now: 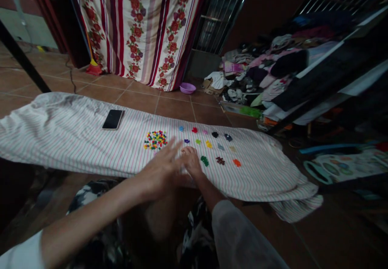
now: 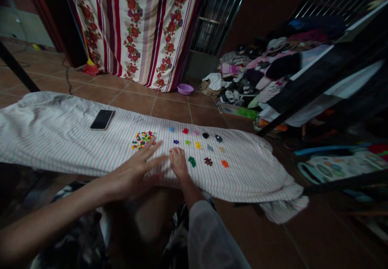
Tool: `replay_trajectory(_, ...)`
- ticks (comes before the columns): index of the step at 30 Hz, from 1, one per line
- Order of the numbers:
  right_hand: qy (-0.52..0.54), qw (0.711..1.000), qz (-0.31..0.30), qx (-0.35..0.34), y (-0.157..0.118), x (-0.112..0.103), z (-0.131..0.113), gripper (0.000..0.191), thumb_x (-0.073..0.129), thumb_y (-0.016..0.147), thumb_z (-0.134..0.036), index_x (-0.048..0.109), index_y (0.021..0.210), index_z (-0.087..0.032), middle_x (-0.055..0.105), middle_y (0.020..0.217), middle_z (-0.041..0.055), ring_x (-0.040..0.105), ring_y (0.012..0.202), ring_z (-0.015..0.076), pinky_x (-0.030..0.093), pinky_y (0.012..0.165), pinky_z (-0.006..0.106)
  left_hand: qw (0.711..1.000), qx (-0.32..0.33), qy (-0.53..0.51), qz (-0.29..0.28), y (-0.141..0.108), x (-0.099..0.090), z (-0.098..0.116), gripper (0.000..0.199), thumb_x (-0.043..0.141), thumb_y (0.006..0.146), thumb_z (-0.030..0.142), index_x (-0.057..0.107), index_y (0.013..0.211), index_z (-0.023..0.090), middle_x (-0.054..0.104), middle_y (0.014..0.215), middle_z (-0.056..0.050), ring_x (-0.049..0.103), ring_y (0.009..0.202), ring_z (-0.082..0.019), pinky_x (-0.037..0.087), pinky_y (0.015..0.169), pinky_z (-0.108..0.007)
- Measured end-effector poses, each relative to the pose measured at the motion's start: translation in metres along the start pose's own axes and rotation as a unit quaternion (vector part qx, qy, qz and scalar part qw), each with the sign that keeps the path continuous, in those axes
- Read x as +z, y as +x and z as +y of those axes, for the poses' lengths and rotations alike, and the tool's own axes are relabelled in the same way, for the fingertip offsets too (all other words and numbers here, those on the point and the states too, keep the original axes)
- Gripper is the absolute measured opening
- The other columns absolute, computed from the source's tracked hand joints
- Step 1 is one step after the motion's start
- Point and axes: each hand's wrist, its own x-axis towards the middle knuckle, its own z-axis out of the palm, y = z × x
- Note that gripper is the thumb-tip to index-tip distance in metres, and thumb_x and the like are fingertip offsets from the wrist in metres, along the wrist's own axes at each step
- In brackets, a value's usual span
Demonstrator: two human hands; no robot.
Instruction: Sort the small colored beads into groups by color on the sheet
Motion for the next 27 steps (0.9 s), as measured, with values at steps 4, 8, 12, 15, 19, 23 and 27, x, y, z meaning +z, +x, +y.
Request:
replay_trajectory(4, 0.031, 0.999, 0.013, 0.011, 0.001, -0.002, -0.002, 0.024, 0.041, 0.095, -0.022, 0.065, 0.096, -0.022, 0.064, 0.099, 0.0095, 0.054, 0.102, 0.0261, 0.043, 0.097, 0.043, 0.995, -0.075, 0.044, 0.057, 0.011, 0.009, -0.053, 0.055, 0.029, 0.098, 0.038, 0.04, 0.145, 0.013, 0.033, 0.158, -0.018, 0.01, 0.151, -0.037, 0.024, 0.116, -0.062)
replay_trajectory(8, 0.047, 0.999, 0.021, 0.014, 0.002, -0.004, -0.002, 0.024, 0.042, 0.095, -0.024, 0.065, 0.092, -0.023, 0.064, 0.095, 0.0088, 0.055, 0.1, 0.0258, 0.043, 0.095, 0.044, 0.977, -0.185, 0.094, 0.049, 0.011, 0.036, -0.109, 0.06, 0.029, 0.097, 0.04, 0.042, 0.145, 0.006, 0.027, 0.159, -0.024, 0.011, 0.151, -0.038, 0.023, 0.117, -0.057)
replay_trajectory(12, 0.045, 0.999, 0.015, 0.009, 0.002, -0.006, -0.002, 0.024, 0.043, 0.096, -0.027, 0.064, 0.087, -0.023, 0.064, 0.092, 0.0084, 0.055, 0.097, 0.0254, 0.044, 0.092, 0.042, 0.972, -0.195, 0.119, 0.048, 0.003, 0.056, -0.128, 0.059, 0.025, 0.097, 0.041, 0.043, 0.146, 0.012, 0.038, 0.154, -0.021, 0.026, 0.148, -0.036, 0.027, 0.114, -0.057)
replay_trajectory(15, 0.051, 0.999, 0.011, 0.005, 0.001, -0.008, -0.002, 0.024, 0.043, 0.097, -0.028, 0.063, 0.085, -0.023, 0.064, 0.092, 0.0084, 0.056, 0.097, 0.025, 0.044, 0.092, 0.041, 0.97, -0.19, 0.131, 0.072, 0.0, 0.057, -0.126, 0.058, 0.022, 0.097, 0.039, 0.046, 0.144, 0.014, 0.043, 0.152, -0.018, 0.031, 0.146, -0.034, 0.027, 0.115, -0.053)
replay_trajectory(19, 0.067, 0.998, 0.007, 0.001, -0.001, -0.009, -0.001, 0.022, 0.045, 0.096, -0.029, 0.064, 0.087, -0.022, 0.066, 0.097, 0.0084, 0.057, 0.099, 0.0243, 0.044, 0.092, 0.04, 0.97, -0.19, 0.123, 0.083, 0.0, 0.052, -0.122, 0.056, 0.024, 0.096, 0.036, 0.049, 0.142, 0.015, 0.046, 0.151, -0.016, 0.034, 0.144, -0.032, 0.028, 0.115, -0.05)
replay_trajectory(23, 0.079, 0.997, 0.006, 0.001, -0.001, -0.01, -0.002, 0.022, 0.044, 0.094, -0.026, 0.065, 0.088, -0.022, 0.067, 0.095, 0.0083, 0.058, 0.097, 0.0243, 0.045, 0.091, 0.04, 0.971, -0.195, 0.104, 0.092, 0.0, 0.05, -0.121, 0.054, 0.026, 0.095, 0.032, 0.052, 0.138, 0.013, 0.048, 0.149, -0.017, 0.036, 0.143, -0.031, 0.027, 0.115, -0.048)
replay_trajectory(27, 0.081, 0.997, 0.007, 0.008, 0.0, -0.012, -0.004, 0.026, 0.041, 0.093, -0.022, 0.067, 0.09, -0.022, 0.066, 0.095, 0.0086, 0.058, 0.097, 0.0243, 0.046, 0.092, 0.041, 0.97, -0.195, 0.108, 0.097, -0.001, 0.05, -0.12, 0.052, 0.026, 0.095, 0.031, 0.053, 0.136, 0.014, 0.049, 0.148, -0.015, 0.037, 0.142, -0.03, 0.027, 0.115, -0.047)
